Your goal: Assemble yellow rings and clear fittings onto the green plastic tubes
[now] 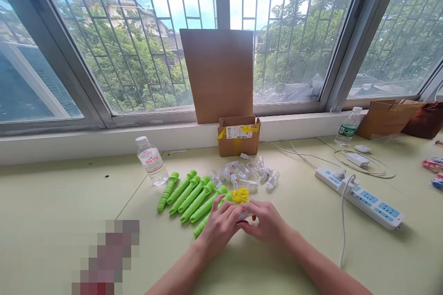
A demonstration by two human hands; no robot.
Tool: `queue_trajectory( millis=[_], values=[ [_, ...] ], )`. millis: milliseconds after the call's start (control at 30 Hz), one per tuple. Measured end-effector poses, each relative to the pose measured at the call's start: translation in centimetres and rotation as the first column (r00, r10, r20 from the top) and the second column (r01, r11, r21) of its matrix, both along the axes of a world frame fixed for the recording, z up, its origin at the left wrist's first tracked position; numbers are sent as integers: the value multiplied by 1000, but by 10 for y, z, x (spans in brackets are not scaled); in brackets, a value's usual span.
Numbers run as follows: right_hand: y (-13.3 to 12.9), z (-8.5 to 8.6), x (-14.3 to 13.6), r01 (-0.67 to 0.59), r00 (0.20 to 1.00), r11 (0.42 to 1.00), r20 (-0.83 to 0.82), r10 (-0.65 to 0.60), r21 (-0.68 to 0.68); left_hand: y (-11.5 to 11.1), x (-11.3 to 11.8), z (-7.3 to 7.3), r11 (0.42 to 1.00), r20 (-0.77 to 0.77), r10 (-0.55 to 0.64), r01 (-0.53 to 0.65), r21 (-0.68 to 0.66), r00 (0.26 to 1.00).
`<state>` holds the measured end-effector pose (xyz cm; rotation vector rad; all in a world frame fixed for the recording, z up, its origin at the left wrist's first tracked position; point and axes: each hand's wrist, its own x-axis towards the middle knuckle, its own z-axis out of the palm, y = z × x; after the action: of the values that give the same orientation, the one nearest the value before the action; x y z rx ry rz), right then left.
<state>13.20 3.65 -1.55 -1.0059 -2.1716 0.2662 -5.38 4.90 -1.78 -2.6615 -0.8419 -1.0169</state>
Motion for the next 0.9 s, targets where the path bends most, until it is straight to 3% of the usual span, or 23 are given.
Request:
queue_trajectory(
  millis=[300,533,767,900],
  values=[
    [7,-12,2,39,999,997,-29,-41,-67,2,2,0,999,-27,26,-27,-38,999],
    [9,-13,1,46,997,996,-63,-50,-70,4,0,-4,995,-41,67,-70,-77,997],
    [10,-8,0,68,996,998,-48,-69,-17,8,-3,-5,993,-20,118,-119,-13,993],
    [11,-8,1,101,995,994,-27,-100,29,10,-6,-2,964,-33,264,-262,54,964]
  ],
)
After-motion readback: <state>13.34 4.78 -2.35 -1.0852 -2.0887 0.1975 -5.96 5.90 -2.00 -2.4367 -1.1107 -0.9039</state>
